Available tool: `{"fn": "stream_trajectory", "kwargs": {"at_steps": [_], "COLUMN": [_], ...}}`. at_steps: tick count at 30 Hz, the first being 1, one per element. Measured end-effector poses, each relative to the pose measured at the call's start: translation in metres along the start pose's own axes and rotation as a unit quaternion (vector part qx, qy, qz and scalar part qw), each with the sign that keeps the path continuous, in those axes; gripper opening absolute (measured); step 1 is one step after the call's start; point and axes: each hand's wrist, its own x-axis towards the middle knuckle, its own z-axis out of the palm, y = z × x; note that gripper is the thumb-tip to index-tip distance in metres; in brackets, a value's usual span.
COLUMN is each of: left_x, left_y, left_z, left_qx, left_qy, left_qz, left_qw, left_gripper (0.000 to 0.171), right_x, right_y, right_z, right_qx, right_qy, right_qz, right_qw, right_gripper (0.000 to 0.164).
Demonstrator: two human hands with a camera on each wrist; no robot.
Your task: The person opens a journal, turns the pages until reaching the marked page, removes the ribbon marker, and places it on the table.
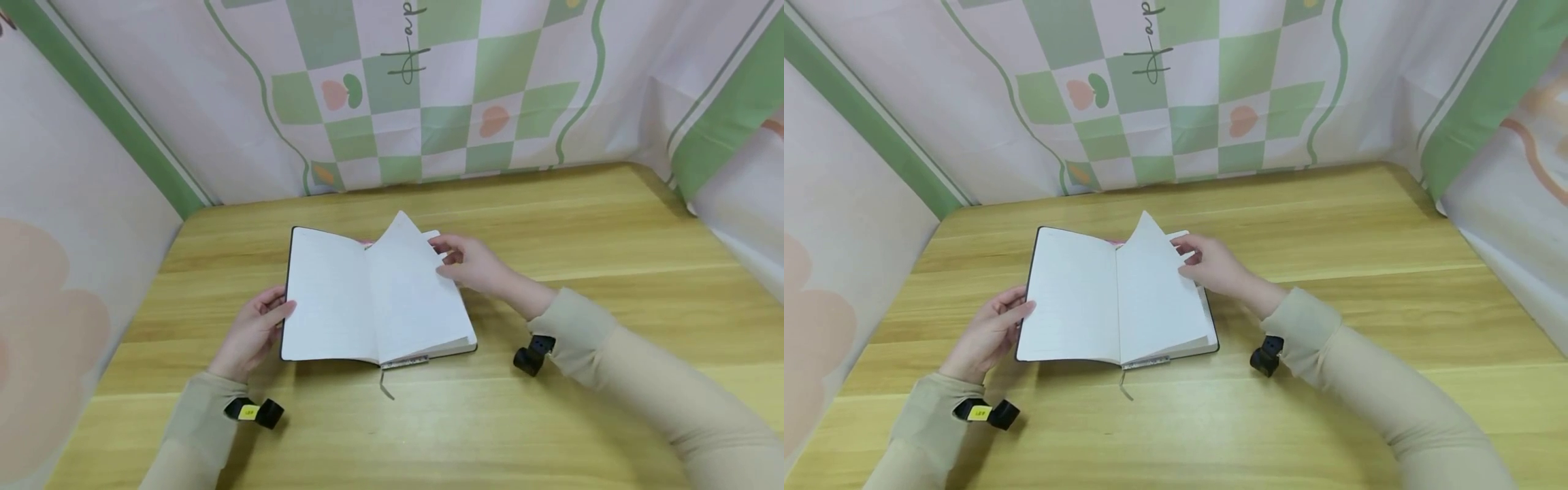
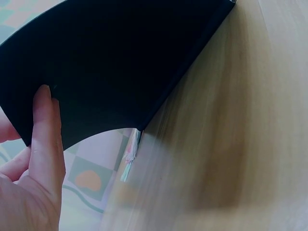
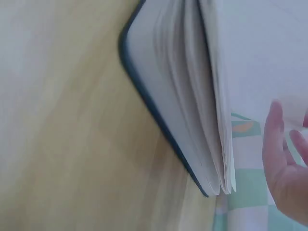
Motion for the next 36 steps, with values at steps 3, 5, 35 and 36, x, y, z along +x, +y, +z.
{"fn": "stream_trajectory", "kwargs": {"at_steps": [3, 5, 35, 36], "left_x": [0.000, -0.001, 0.001, 0.001], "left_y": [0.000, -0.001, -0.001, -0.002], "left_z": [0.000, -0.001, 0.000, 0.000], "left_qx": [0.002, 0.006, -0.019, -0.021], "left_qy": [-0.004, -0.006, 0.000, 0.000], "left_qz": [0.002, 0.002, 0.004, 0.006], "left_qw": [1.0000, 1.0000, 0.9998, 0.9998], "left_gripper": [0.018, 0.019, 0.018, 0.018], "right_x": [-0.003, -0.006, -0.006, -0.006], "right_y": [0.000, 0.000, -0.039, -0.041], "right_z": [-0.001, -0.001, 0.058, 0.061], "right_qx": [0.074, 0.133, 0.139, 0.093], "right_qy": [-0.037, -0.061, -0.179, -0.179], "right_qz": [0.037, 0.050, -0.050, -0.060], "right_qw": [0.996, 0.988, 0.973, 0.978], "right_gripper": [0.057, 0.062, 0.057, 0.057]}}
